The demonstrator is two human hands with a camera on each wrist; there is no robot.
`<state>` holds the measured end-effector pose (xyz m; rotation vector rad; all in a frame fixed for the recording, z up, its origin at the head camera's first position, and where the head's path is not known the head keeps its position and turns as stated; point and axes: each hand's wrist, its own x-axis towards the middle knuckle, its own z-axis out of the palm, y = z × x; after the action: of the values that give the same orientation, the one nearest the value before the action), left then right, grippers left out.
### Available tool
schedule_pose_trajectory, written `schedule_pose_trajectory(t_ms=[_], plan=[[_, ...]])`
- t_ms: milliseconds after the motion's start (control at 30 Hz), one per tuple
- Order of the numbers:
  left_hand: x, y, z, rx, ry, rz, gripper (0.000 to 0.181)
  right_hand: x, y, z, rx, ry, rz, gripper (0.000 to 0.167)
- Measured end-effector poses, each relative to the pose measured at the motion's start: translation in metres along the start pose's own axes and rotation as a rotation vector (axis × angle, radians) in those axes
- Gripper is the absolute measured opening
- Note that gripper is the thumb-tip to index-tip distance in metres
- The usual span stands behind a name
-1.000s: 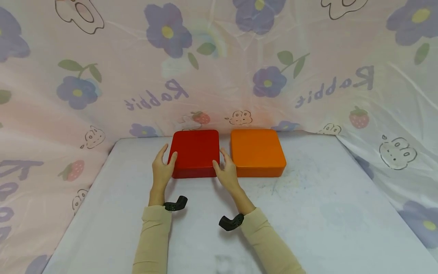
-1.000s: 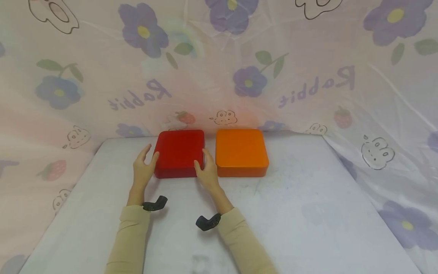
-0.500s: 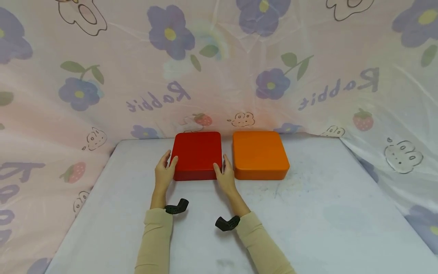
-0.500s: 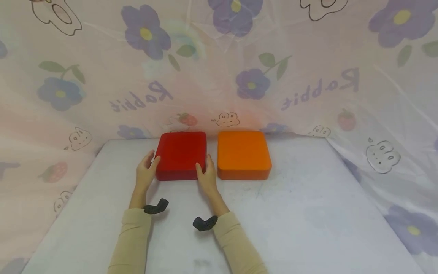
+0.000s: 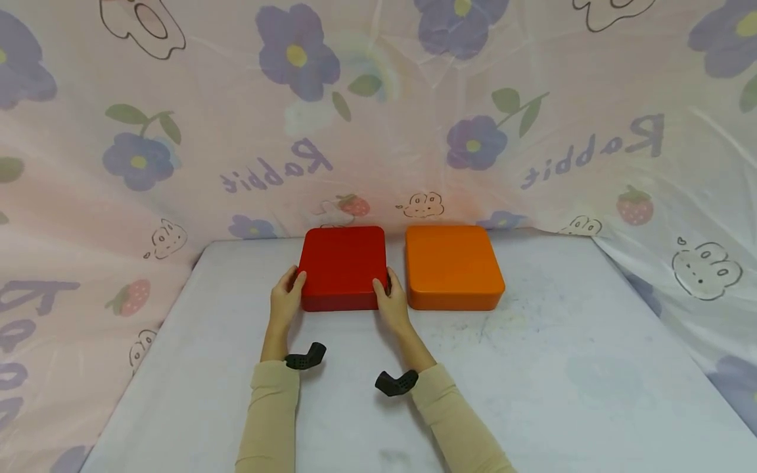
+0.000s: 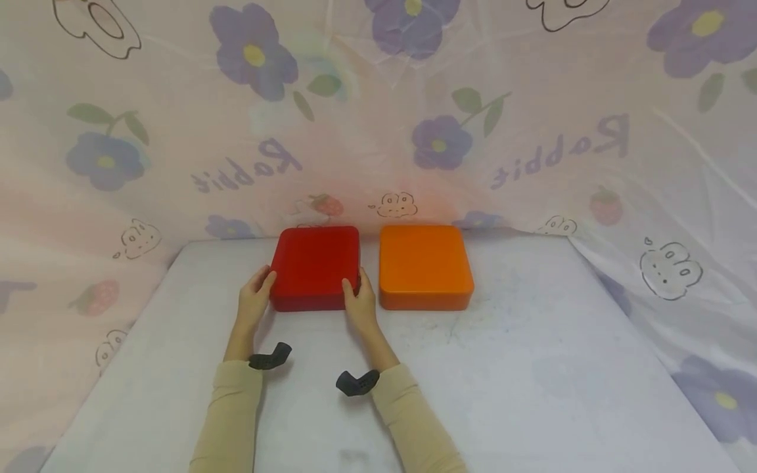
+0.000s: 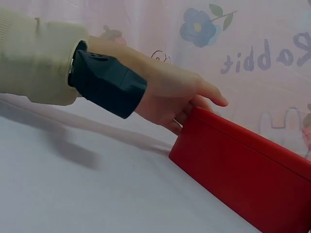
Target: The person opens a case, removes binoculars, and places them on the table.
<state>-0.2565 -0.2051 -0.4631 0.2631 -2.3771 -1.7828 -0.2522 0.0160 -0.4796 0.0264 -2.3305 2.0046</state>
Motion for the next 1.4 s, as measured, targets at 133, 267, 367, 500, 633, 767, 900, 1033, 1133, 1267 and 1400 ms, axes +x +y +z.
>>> schedule_pose_trajectory(t_ms=[133,267,367,500,633,767,900,1033,1133,1267,1400], plan=[[0.002,0.004,0.003,0.041,0.003,0.001,0.055,0.003,-0.002,-0.001,0.009,0.015,0.002,0.056],[0.003,0.007,0.006,0.03,-0.002,0.005,0.053,0.004,-0.004,-0.002,0.022,0.036,0.01,0.053],[0.003,0.007,0.006,0.01,-0.005,0.012,0.05,0.005,-0.004,-0.002,0.016,0.044,0.009,0.051],[0.003,0.006,0.007,0.001,-0.003,0.032,0.048,0.004,-0.004,-0.001,0.017,0.038,0.003,0.05],[0.002,0.005,0.007,0.011,-0.004,0.05,0.049,0.004,-0.003,-0.001,0.01,0.029,-0.008,0.05],[0.002,0.005,0.007,0.041,-0.007,0.051,0.049,0.004,-0.002,0.0,-0.013,0.029,-0.015,0.051],[0.002,0.005,0.007,0.067,-0.01,0.055,0.05,0.003,-0.002,-0.001,-0.011,0.029,-0.009,0.052],[0.001,0.003,0.006,0.081,-0.01,0.047,0.05,0.002,-0.005,-0.002,0.001,0.015,-0.007,0.052],[-0.001,0.003,0.005,0.088,-0.011,0.039,0.05,0.0,-0.006,-0.002,0.002,0.01,-0.012,0.052],[-0.004,0.004,0.003,0.112,-0.013,0.029,0.051,-0.002,-0.009,-0.001,-0.007,0.025,-0.037,0.052],[-0.005,0.006,0.002,0.136,-0.012,0.039,0.051,-0.003,-0.013,0.0,-0.021,0.047,-0.06,0.052]])
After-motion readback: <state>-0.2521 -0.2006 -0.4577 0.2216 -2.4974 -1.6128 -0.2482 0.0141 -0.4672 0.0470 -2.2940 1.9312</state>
